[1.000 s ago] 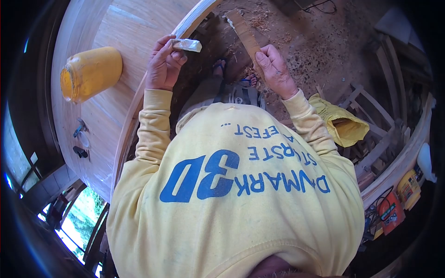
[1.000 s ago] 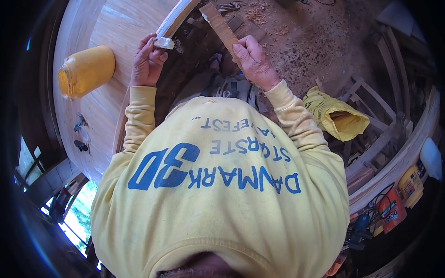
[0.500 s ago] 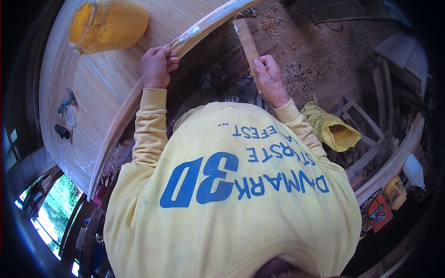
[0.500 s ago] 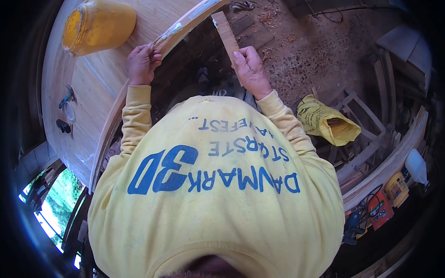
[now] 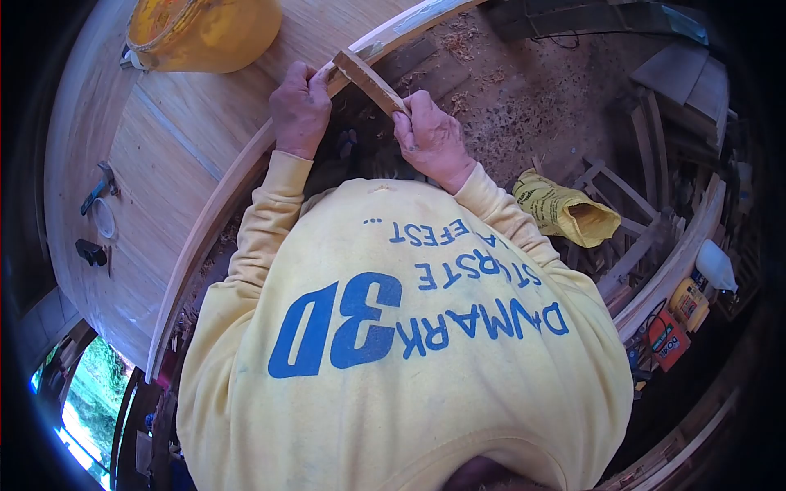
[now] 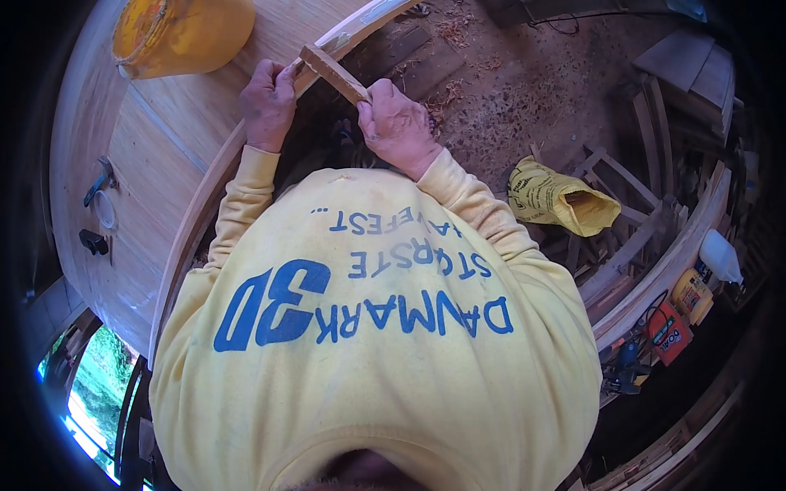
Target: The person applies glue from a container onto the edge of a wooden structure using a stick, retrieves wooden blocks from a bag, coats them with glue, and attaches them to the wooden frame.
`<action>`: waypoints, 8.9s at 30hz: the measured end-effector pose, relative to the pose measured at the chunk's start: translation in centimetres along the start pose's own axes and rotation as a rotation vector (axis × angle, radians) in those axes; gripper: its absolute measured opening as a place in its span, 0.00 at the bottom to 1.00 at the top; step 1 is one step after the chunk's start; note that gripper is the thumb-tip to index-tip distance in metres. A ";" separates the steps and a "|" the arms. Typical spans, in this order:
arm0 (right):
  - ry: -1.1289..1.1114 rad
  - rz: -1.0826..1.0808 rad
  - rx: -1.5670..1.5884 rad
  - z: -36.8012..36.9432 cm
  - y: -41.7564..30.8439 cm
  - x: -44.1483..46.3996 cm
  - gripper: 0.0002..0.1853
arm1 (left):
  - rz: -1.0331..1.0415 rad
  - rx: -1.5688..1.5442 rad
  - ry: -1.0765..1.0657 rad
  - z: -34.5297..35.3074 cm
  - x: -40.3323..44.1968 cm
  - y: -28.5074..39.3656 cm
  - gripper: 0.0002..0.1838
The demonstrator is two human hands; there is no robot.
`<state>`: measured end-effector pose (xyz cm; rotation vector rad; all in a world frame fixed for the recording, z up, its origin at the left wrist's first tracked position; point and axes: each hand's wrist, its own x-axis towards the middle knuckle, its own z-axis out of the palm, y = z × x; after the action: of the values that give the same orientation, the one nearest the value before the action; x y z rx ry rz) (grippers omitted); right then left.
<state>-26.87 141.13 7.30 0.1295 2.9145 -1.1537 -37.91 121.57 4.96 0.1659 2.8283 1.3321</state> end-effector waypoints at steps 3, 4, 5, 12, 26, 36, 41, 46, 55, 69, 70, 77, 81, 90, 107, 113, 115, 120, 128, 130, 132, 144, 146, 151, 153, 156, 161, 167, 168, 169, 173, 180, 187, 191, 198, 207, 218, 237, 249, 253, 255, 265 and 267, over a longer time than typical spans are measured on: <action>0.020 0.014 -0.085 0.0 -0.1 0.2 0.13 | 0.128 0.088 -0.006 0.0 -0.2 -0.8 0.07; 0.040 0.039 -0.098 0.3 0.3 0.3 0.13 | 0.123 0.100 -0.013 0.0 -0.3 -0.8 0.07; 0.063 0.060 -0.113 0.6 1.1 0.5 0.13 | 0.120 0.111 -0.016 -0.1 -0.2 -0.7 0.07; 0.151 0.126 -0.167 0.4 2.6 1.2 0.13 | 0.376 0.153 0.051 0.2 -0.1 -1.3 0.07; 0.172 0.003 -0.187 3.3 0.5 -0.6 0.13 | 0.473 0.328 -0.095 -0.5 -1.7 -1.9 0.08; 0.183 -0.032 -0.304 0.8 -2.0 -0.5 0.13 | 0.487 0.303 -0.070 -0.5 -1.7 -1.8 0.05; 0.124 0.063 -0.415 -0.1 -2.2 0.4 0.14 | 0.473 0.338 -0.089 -0.6 -1.7 -1.5 0.07; 0.319 0.072 -0.218 -0.7 0.5 1.7 0.12 | 0.462 0.325 -0.128 -1.1 -1.5 -1.3 0.08; 0.262 -0.053 -0.166 3.5 -1.9 -0.8 0.12 | 0.241 -0.088 -0.212 -2.6 -0.8 -2.9 0.07; 0.282 0.067 -0.141 1.8 -0.7 1.8 0.13 | -0.082 -0.311 -0.277 -5.6 -1.9 -4.2 0.09; 0.249 0.066 -0.061 2.2 -1.4 1.4 0.13 | -0.098 -0.332 -0.274 -6.4 -2.5 -5.0 0.09; 0.169 0.108 -0.293 3.2 -1.7 0.8 0.14 | -0.082 -0.364 -0.194 -7.9 -4.6 -7.3 0.06; 0.232 0.086 -0.316 1.3 -1.3 1.5 0.14 | 0.102 -0.260 -0.142 -7.2 -4.3 -8.3 0.05; 0.069 -0.064 -0.190 4.5 -5.3 -1.9 0.13 | 0.144 -0.144 -0.144 -7.8 -4.2 -6.3 0.05; 0.106 0.070 -0.085 1.9 -4.5 -1.0 0.13 | 0.122 -0.129 -0.186 -8.4 -5.2 -5.3 0.04; 0.137 0.078 -0.059 2.2 -5.0 -1.7 0.13 | 0.328 0.189 -0.029 -8.0 -6.4 -4.5 0.09; 0.128 0.050 -0.095 2.6 -5.2 -1.8 0.13 | 0.301 0.228 -0.031 -7.9 -6.9 -4.6 0.08; 0.122 0.025 -0.088 3.5 -4.5 -1.9 0.12 | 0.273 0.304 -0.037 -7.4 -7.0 -4.8 0.06; 0.019 -0.024 -0.115 4.2 -2.9 -1.6 0.13 | 0.277 0.220 -0.038 -7.9 -6.2 -4.4 0.04; -0.001 -0.048 -0.172 3.9 -2.8 -1.1 0.13 | 0.265 0.187 -0.057 -8.0 -5.9 -5.0 0.05; -0.002 -0.090 -0.217 4.0 -2.5 -0.8 0.14 | 0.244 0.146 -0.086 -8.4 -5.4 -6.3 0.07; 0.100 -0.187 -0.196 4.3 -5.6 -2.6 0.13 | -0.385 -0.358 -0.362 -11.1 -5.7 -7.2 0.12; 0.071 -0.225 -0.239 6.2 -7.0 -3.4 0.12 | -0.328 -0.382 -0.360 -10.9 -5.7 -7.9 0.13; 0.117 -0.087 -0.387 7.8 -8.5 -4.0 0.14 | -0.275 -0.377 -0.400 -11.1 -5.9 -7.9 0.12; 0.150 0.009 -0.447 7.6 -8.6 -3.6 0.14 | -0.257 -0.388 -0.429 -11.1 -5.6 -8.6 0.12; 0.208 0.048 -0.495 7.4 -8.2 -3.6 0.14 | -0.282 -0.496 -0.473 -11.8 -5.2 -9.0 0.11; 0.263 0.144 -0.352 7.9 -9.7 -5.3 0.14 | 0.332 -0.111 -0.129 -12.7 -5.3 -10.2 0.07; 0.198 0.005 -0.410 8.6 -13.4 -7.2 0.12 | 0.452 0.154 -0.087 -11.6 -7.9 -9.2 0.05; 0.171 -0.023 -0.443 8.6 -13.8 -7.4 0.12 | 0.446 0.145 -0.085 -11.4 -7.8 -9.2 0.05; 0.156 -0.051 -0.459 8.7 -13.9 -7.6 0.12 | 0.441 0.135 -0.082 -11.3 -7.8 -9.3 0.05; 0.122 -0.121 -0.520 8.7 -14.0 -7.4 0.13 | 0.465 0.057 -0.009 -11.4 -8.0 -9.8 0.04; 0.211 0.041 -0.563 7.9 -9.7 -5.2 0.13 | 0.435 0.052 -0.010 -11.1 -8.2 -10.5 0.04; 0.164 -0.075 -0.446 11.3 -10.9 -6.3 0.15 | 0.459 0.039 -0.040 -11.2 -7.7 -10.8 0.03; 0.181 0.089 -0.513 9.1 -10.0 -5.3 0.15 | 0.439 0.092 -0.050 -11.3 -7.9 -10.5 0.03; 0.128 -0.086 -0.456 10.3 -13.6 -6.5 0.15 | 0.486 0.088 -0.058 -11.3 -8.2 -10.8 0.03; 0.243 0.111 -0.508 7.2 -9.8 -3.9 0.15 | 0.564 0.222 -0.018 -11.0 -8.5 -10.4 0.05; 0.384 0.180 -0.098 9.7 -9.5 -6.1 0.15 | 0.547 0.253 -0.037 -11.1 -8.2 -9.9 0.08; 0.301 0.019 -0.434 8.7 -10.9 -5.3 0.14 | 0.411 -0.174 0.017 -11.2 -8.0 -11.2 0.06; 0.257 0.093 -0.446 11.2 -10.1 -4.9 0.15 | -0.146 -0.489 -0.293 -11.7 -7.0 -11.5 0.11; 0.310 0.062 -0.397 10.0 -10.5 -5.1 0.14 | -0.285 -0.660 -0.323 -12.4 -6.9 -10.6 0.10; 0.325 0.046 -0.345 10.2 -11.2 -5.9 0.14 | -0.317 -0.774 -0.328 -12.4 -6.7 -11.0 0.09; 0.165 0.352 0.847 10.5 -12.8 -8.6 0.14 | -0.476 -1.707 -0.769 -13.9 -6.2 -12.7 0.12; 0.046 0.423 1.061 10.2 -15.1 -8.6 0.13 | -0.417 -1.731 -0.826 -13.8 -6.2 -12.6 0.13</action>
<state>-19.75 122.57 10.47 0.7058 1.8095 -2.3805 -33.64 102.36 3.85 0.0363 0.4925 2.1906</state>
